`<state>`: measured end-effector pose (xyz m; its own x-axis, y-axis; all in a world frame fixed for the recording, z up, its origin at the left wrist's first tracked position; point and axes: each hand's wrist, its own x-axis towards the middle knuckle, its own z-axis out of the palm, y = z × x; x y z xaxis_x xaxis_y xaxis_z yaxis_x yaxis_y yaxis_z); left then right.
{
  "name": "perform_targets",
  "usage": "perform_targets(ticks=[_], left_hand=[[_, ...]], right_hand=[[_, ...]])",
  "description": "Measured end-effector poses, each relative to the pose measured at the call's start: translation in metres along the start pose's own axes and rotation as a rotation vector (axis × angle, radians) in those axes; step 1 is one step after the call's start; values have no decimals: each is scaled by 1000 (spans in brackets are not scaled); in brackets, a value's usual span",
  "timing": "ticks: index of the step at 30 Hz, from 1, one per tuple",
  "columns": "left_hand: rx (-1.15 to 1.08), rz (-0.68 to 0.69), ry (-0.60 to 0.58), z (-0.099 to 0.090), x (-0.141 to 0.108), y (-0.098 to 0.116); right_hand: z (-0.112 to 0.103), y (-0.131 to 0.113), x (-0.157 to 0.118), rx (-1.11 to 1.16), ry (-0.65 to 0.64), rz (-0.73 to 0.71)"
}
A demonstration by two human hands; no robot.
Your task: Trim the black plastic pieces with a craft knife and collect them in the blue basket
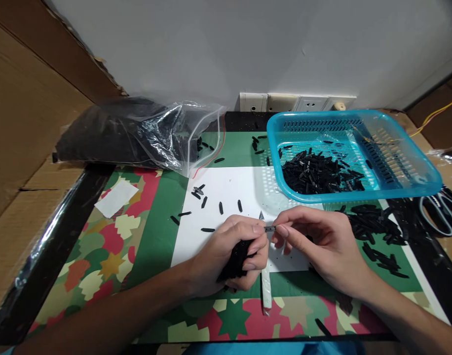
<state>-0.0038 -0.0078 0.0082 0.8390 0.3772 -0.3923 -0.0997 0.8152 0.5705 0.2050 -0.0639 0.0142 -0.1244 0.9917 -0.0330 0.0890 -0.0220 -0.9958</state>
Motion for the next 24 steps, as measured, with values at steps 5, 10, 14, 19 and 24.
perform_targets(ticks=[5,10,14,19,24], left_hand=[[9,10,16,2,-1,1],[12,10,23,2,-1,1],[11,3,23,1,-1,1],[4,-4,33,2,0,1],[4,4,56,2,1,-1]], right_hand=[[-2,0,-1,-104,41,-90],[-3,1,1,-164,24,-130],[-3,0,1,-173,23,-140],[-3,-2,2,-165,32,-154],[-4,-2,1,-144,24,-123]])
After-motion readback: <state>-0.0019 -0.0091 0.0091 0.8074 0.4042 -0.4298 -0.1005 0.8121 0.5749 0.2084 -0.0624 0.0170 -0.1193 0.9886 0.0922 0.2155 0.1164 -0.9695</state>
